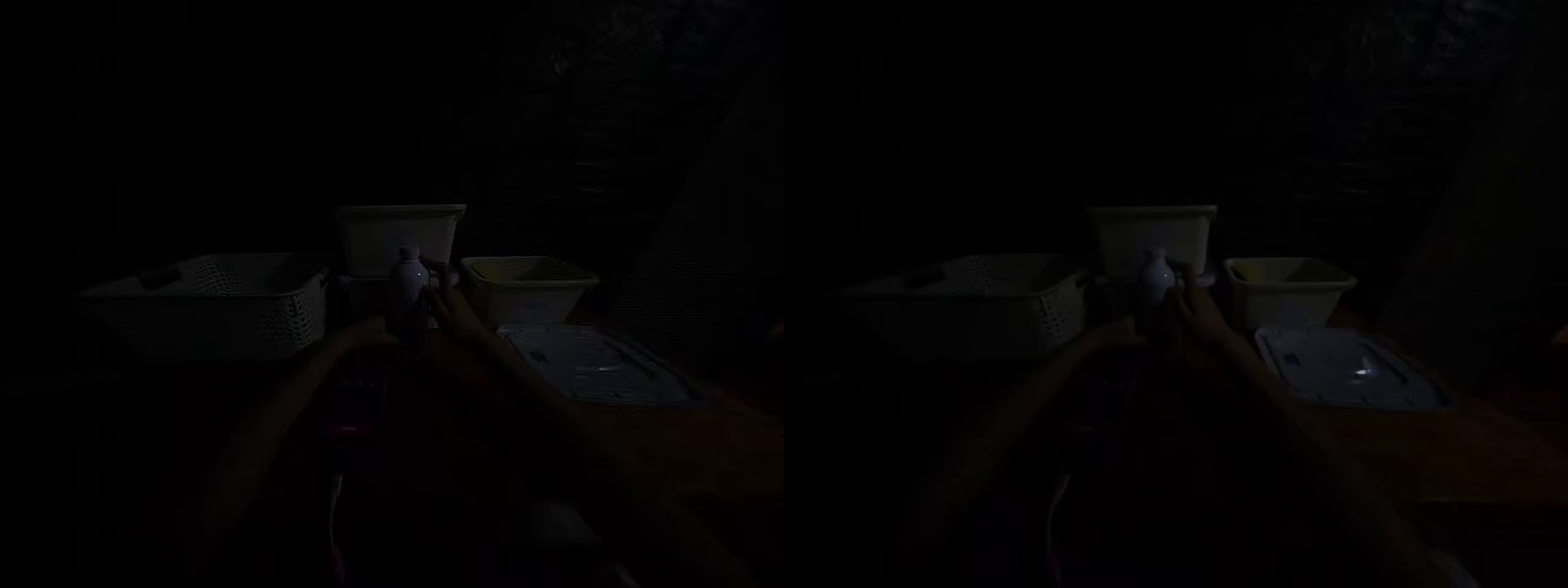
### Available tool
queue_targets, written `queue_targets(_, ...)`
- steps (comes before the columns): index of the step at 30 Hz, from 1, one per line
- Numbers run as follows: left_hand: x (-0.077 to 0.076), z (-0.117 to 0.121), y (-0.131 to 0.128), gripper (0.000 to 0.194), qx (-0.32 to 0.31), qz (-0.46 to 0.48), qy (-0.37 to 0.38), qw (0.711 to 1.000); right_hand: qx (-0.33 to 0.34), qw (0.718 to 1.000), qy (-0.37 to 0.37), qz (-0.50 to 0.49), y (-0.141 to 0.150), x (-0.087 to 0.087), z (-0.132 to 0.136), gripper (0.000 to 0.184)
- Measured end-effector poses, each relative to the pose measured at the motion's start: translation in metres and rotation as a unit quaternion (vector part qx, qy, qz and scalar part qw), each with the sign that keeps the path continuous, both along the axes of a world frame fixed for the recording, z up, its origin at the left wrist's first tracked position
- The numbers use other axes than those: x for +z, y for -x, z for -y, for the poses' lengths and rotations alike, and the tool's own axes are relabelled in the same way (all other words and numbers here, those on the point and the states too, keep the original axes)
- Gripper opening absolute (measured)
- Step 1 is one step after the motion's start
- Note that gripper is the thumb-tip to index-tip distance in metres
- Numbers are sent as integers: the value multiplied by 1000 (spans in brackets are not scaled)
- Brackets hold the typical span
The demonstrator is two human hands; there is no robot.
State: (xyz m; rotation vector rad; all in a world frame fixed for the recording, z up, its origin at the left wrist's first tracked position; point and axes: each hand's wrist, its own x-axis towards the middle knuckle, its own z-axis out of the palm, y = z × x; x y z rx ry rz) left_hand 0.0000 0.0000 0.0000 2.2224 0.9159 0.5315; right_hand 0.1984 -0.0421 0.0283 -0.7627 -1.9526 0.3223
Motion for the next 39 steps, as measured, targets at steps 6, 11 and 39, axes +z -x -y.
queue_targets(6, 2, 7, -1, 68, 24, 23, 16, 999, 8, 1000, 9, -12, 1, -1, 3, 58)
queue_targets(11, 1, 3, -1, 64, 32, 20, 20, 999, 1, 1000, 21, -11, 3, 1, 5, 58)
queue_targets(39, -3, -1, 0, 56, 1, 50, 34, 998, -18, 1000, 11, 8, 1, -1, 0, 59)
